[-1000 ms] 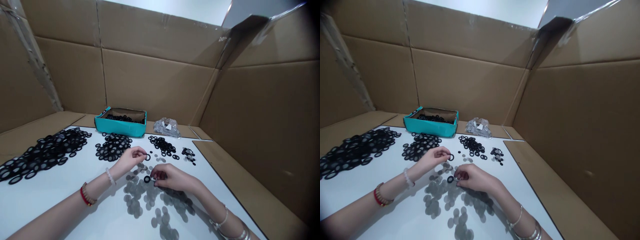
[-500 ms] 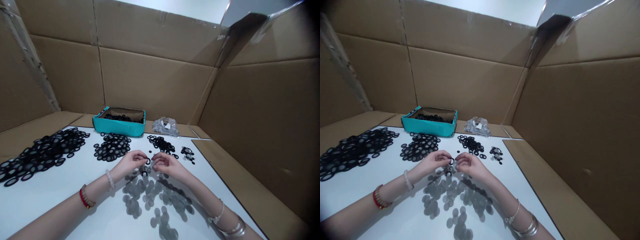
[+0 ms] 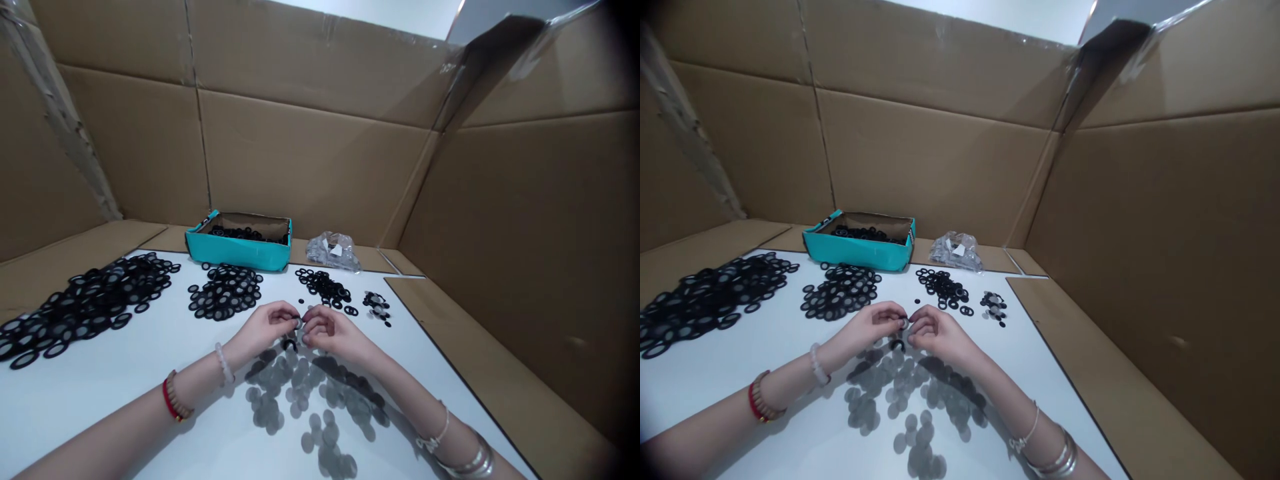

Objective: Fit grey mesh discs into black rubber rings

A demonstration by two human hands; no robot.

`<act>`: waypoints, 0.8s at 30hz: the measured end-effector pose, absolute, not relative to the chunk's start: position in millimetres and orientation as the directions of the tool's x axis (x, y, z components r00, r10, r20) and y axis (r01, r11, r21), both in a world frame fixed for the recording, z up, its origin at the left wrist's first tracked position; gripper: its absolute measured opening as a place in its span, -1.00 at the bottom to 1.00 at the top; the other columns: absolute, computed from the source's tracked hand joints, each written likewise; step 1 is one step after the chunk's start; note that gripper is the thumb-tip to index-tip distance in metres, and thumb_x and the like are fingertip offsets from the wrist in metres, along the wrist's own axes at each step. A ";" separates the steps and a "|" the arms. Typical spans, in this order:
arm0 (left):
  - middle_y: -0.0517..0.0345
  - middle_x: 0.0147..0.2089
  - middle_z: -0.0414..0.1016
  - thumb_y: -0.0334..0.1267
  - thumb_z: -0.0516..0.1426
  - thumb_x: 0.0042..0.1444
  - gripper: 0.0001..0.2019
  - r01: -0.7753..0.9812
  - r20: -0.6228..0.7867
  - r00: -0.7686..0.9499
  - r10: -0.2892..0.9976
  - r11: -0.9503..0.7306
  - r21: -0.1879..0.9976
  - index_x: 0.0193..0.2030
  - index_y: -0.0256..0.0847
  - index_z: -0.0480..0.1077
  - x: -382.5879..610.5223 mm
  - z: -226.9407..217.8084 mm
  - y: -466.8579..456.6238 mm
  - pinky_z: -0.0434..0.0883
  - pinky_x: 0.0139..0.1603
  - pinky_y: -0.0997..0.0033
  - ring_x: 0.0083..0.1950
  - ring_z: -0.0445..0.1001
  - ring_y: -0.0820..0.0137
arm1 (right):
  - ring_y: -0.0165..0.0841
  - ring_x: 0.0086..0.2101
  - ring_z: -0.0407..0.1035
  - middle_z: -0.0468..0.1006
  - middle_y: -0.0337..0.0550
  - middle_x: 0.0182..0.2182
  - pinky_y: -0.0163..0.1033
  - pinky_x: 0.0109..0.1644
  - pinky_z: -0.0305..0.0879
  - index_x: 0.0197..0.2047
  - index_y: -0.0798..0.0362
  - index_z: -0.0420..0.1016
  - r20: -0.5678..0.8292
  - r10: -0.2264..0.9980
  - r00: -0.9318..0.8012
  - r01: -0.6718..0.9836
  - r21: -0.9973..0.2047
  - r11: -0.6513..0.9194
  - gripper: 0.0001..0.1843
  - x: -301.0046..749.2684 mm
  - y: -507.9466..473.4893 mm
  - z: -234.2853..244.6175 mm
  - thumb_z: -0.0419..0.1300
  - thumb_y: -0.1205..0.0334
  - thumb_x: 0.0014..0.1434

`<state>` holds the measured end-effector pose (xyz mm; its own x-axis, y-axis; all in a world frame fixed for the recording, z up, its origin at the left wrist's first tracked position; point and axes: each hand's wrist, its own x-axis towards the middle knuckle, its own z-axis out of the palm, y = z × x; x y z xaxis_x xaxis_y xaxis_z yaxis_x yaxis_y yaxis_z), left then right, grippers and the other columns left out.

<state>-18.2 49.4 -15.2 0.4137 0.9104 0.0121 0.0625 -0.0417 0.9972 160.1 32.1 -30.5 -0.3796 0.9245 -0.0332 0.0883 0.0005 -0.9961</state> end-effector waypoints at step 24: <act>0.05 -0.33 0.48 -0.30 0.22 -0.13 -0.76 0.089 -0.022 0.472 0.881 -0.022 0.996 -0.27 -0.32 0.39 -18.3 -11.9 46.0 0.36 -0.25 0.43 -0.28 0.44 0.36 | -0.49 -0.55 0.08 0.23 -0.34 -0.60 -0.37 -0.49 -0.03 -0.55 0.09 0.23 0.174 0.942 -0.287 0.127 -0.968 0.217 -0.70 151.8 28.8 -24.2 0.21 0.10 0.02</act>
